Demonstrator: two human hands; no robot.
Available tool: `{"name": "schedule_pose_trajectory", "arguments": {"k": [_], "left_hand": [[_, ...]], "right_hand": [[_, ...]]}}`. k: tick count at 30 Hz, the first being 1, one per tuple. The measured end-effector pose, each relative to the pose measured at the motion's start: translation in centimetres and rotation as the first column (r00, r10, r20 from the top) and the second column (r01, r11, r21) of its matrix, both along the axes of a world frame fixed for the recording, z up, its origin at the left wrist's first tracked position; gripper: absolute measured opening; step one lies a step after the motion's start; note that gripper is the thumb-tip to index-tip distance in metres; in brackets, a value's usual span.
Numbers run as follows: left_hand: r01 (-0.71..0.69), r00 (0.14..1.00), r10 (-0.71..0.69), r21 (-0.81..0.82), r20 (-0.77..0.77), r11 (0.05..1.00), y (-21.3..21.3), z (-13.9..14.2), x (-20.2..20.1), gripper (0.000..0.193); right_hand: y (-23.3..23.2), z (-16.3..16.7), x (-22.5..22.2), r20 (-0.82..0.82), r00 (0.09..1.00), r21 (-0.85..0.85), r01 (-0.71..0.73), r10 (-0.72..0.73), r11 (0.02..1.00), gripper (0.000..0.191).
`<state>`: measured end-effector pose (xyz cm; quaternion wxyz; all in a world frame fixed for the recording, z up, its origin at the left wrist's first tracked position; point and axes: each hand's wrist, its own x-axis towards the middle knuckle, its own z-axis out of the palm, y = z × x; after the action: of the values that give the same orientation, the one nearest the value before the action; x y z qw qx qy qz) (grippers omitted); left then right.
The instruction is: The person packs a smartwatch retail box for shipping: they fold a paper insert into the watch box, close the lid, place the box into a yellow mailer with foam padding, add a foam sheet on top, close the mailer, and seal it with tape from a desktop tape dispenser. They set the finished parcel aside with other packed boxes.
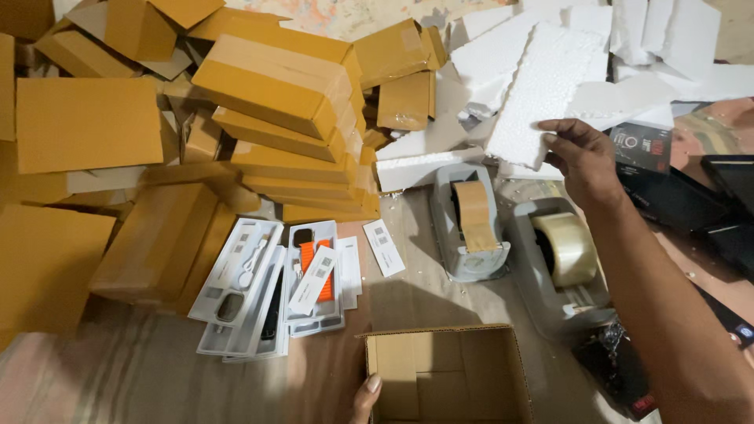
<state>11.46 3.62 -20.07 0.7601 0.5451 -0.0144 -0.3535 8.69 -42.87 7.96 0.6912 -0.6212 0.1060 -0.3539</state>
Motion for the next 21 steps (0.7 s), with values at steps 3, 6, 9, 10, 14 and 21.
{"name": "schedule_pose_trajectory", "arguments": {"k": [3,6,9,10,14,21], "left_hand": [[-0.009,1.000,0.009,-0.011,0.014,1.000,0.4,0.1,0.2,0.067],[-0.019,0.999,0.020,-0.026,0.046,0.999,0.6,0.4,0.7,0.067],[-0.021,0.998,0.023,-0.040,0.064,0.999,0.4,1.0,1.1,0.067],[-0.024,0.997,0.027,-0.049,0.074,0.999,0.2,1.2,1.5,0.068],[-0.016,0.997,0.019,-0.047,0.076,0.999,-0.3,1.9,1.8,0.068],[-0.027,0.995,0.031,-0.047,0.090,0.999,-0.4,1.4,1.9,0.068]], "right_hand": [[-0.5,-0.4,-0.8,0.007,1.000,0.001,0.008,-0.008,1.000,0.010],[-0.2,-0.5,-0.8,-0.001,1.000,0.027,0.004,-0.004,1.000,0.009],[0.5,-0.1,-0.6,0.002,0.992,-0.013,-0.123,0.123,0.992,0.026],[0.6,0.2,-0.5,0.002,0.983,-0.043,-0.182,0.182,0.982,0.035],[-0.1,1.2,-0.3,-0.205,0.930,-0.085,-0.328,0.306,0.941,0.050],[-4.0,0.1,-3.1,-0.191,0.936,0.115,0.321,-0.296,0.940,0.029]]}}
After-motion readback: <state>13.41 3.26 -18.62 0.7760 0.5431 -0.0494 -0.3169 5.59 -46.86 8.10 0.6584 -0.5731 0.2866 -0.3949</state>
